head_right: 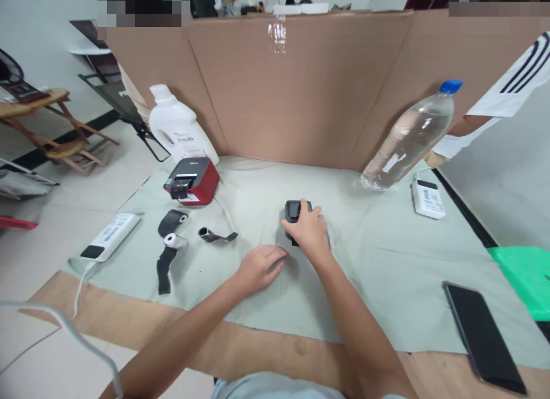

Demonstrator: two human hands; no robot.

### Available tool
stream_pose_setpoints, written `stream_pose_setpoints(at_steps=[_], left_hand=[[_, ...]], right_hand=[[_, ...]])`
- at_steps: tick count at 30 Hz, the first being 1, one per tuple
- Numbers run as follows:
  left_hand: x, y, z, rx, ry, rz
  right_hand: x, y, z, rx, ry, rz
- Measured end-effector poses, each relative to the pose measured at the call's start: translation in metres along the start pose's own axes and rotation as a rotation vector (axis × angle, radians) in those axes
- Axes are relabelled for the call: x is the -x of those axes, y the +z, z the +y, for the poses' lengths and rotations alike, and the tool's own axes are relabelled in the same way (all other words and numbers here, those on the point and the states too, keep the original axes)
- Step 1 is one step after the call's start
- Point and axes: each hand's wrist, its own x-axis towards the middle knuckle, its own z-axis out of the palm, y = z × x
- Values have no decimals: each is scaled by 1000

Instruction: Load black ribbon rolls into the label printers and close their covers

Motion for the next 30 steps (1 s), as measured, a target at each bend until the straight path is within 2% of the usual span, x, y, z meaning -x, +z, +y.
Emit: stream_pose_setpoints(at_steps=[4,9,12,14,17,20,22,26,30], left_hand=[[-5,-10,-13,-5,-108,97],[-15,-16,-23,137,-241,127],[-32,-16,-27,232,-377,119],[-48,-14,-30,310,-430,145],[-75,-6,-35,476,-530,253],[-96,1,-42,618,-668,332],[-104,-1,-48,716,-723,273],[-114,-16,-58,857,-828,25],[-120,-33,-62,866,-829,-142]], right_hand=[[8,8,-10,41,7,17],[-2,0,6,-81,2,-9],[-19,3,23,-240,-148,66],[-30,11,35,-424,-249,106],[-41,26,50,-707,-257,94],[-43,33,57,-808,-224,93],[-43,35,58,-812,-223,101],[-42,33,57,-806,-223,101],[-42,34,57,-815,-219,106]])
